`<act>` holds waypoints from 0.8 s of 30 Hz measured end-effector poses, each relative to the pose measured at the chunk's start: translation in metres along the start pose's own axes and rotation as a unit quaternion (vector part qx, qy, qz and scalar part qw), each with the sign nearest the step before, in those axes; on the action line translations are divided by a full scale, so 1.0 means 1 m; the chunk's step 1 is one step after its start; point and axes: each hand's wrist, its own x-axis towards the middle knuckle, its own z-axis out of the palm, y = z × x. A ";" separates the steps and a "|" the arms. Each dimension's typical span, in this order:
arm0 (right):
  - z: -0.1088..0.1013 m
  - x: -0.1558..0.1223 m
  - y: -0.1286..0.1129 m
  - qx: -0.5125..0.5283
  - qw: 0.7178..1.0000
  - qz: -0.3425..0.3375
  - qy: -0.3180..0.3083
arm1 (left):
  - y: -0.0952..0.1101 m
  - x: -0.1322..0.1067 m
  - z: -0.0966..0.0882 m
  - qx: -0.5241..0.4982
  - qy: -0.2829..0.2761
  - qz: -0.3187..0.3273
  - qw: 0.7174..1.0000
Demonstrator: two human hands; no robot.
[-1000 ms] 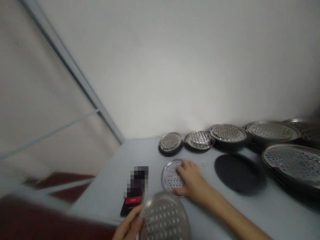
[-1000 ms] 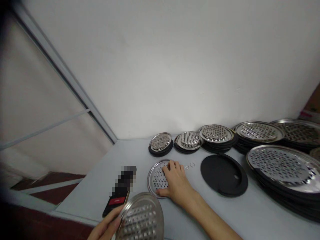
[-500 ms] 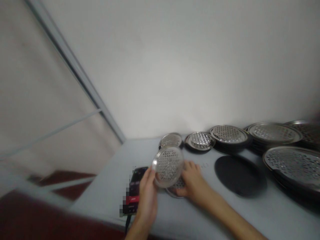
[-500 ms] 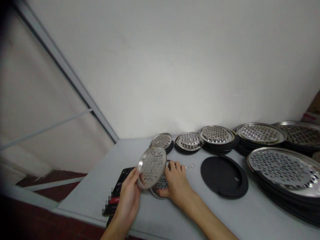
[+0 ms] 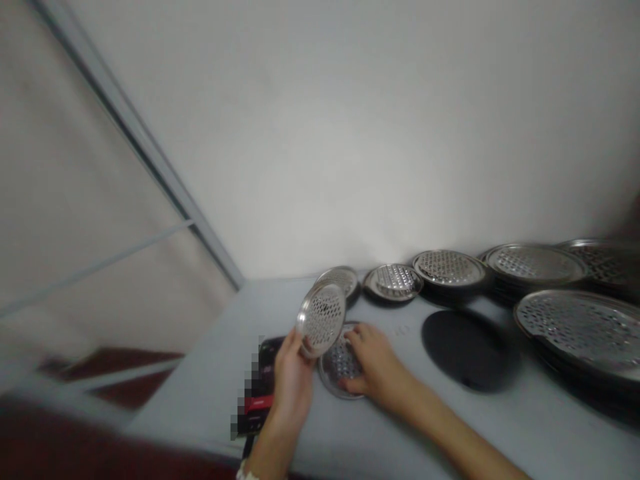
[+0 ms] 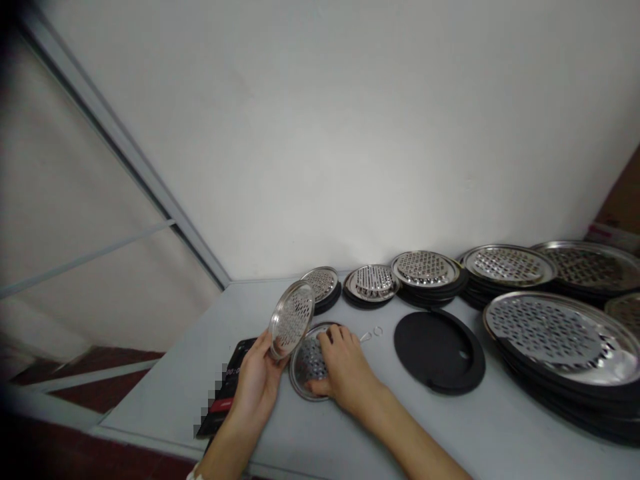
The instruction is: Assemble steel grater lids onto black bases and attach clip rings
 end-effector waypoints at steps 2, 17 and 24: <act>-0.001 0.000 0.001 0.033 0.999 -0.019 0.007 | 0.000 0.001 -0.001 0.003 -0.004 -0.002 1.000; -0.009 -0.002 0.000 0.107 0.993 -0.046 0.012 | 0.000 -0.011 -0.002 0.036 0.018 0.000 0.999; -0.029 -0.007 0.001 0.184 0.982 -0.005 0.042 | 0.013 -0.016 -0.027 0.056 0.065 0.004 0.996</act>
